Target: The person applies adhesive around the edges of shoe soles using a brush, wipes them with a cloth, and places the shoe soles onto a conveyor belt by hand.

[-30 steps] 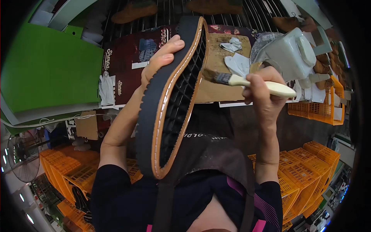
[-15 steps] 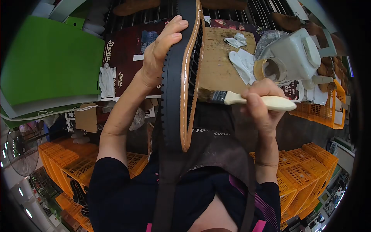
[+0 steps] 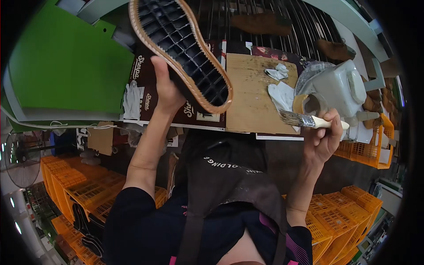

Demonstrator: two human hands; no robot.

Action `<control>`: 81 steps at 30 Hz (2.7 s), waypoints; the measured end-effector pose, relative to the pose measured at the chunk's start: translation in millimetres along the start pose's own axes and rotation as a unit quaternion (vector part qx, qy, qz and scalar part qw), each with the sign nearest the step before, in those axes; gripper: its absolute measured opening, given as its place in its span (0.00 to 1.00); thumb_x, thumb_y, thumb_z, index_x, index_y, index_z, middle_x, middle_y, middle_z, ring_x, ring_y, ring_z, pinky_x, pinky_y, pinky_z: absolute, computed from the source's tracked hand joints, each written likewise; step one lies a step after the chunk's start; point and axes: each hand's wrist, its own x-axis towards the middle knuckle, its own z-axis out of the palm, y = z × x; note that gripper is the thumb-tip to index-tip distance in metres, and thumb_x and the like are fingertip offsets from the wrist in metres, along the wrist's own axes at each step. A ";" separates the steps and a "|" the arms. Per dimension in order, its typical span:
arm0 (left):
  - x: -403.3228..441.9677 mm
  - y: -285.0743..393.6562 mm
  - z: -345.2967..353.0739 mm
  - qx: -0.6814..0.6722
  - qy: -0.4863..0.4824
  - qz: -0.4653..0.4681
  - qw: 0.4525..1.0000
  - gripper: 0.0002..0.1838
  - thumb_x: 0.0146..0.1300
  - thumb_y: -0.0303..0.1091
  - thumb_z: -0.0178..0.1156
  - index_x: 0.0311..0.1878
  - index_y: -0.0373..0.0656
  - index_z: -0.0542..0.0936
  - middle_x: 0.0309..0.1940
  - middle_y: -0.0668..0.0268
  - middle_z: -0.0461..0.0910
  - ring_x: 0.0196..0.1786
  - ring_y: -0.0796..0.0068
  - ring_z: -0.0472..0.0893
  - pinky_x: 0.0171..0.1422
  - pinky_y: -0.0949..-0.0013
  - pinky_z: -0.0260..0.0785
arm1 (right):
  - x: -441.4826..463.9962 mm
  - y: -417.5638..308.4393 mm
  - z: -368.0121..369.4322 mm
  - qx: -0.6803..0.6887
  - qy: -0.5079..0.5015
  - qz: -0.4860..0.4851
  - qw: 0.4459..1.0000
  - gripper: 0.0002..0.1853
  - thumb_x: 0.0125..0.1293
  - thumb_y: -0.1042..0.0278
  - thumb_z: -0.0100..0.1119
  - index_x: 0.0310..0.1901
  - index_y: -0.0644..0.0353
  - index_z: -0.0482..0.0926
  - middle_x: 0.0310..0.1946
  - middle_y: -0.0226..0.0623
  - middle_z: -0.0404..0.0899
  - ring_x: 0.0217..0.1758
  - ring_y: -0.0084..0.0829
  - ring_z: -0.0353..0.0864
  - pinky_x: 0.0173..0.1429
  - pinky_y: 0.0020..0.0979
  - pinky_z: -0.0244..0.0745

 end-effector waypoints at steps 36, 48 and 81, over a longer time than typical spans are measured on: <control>3.5 -21.8 -5.5 -0.324 -0.116 -0.145 0.928 0.54 0.58 0.78 0.30 0.60 0.29 0.66 0.51 0.47 0.72 0.45 0.60 0.80 0.47 0.61 0.77 | -14.8 73.9 83.0 -0.266 -0.104 -0.025 0.958 0.15 0.60 0.76 0.65 0.46 0.62 0.72 0.38 0.31 0.76 0.40 0.18 0.75 0.45 0.19 0.71; -3.9 -14.6 11.2 -0.227 -0.052 -0.138 0.963 0.53 0.58 0.78 0.25 0.55 0.30 0.69 0.43 0.50 0.75 0.39 0.66 0.80 0.38 0.69 0.78 | -6.7 96.4 96.8 -0.305 -0.153 -0.027 0.940 0.28 0.51 0.76 0.72 0.50 0.60 0.66 0.39 0.30 0.69 0.41 0.18 0.71 0.48 0.19 0.72; -15.7 -19.9 -14.3 -0.282 -0.030 -0.148 0.947 0.50 0.61 0.75 0.28 0.59 0.31 0.67 0.44 0.48 0.75 0.39 0.63 0.81 0.38 0.64 0.80 | 38.8 88.4 -7.2 -0.655 -0.058 -0.194 0.728 0.13 0.55 0.82 0.59 0.42 0.56 0.77 0.30 0.39 0.77 0.33 0.36 0.76 0.38 0.33 0.70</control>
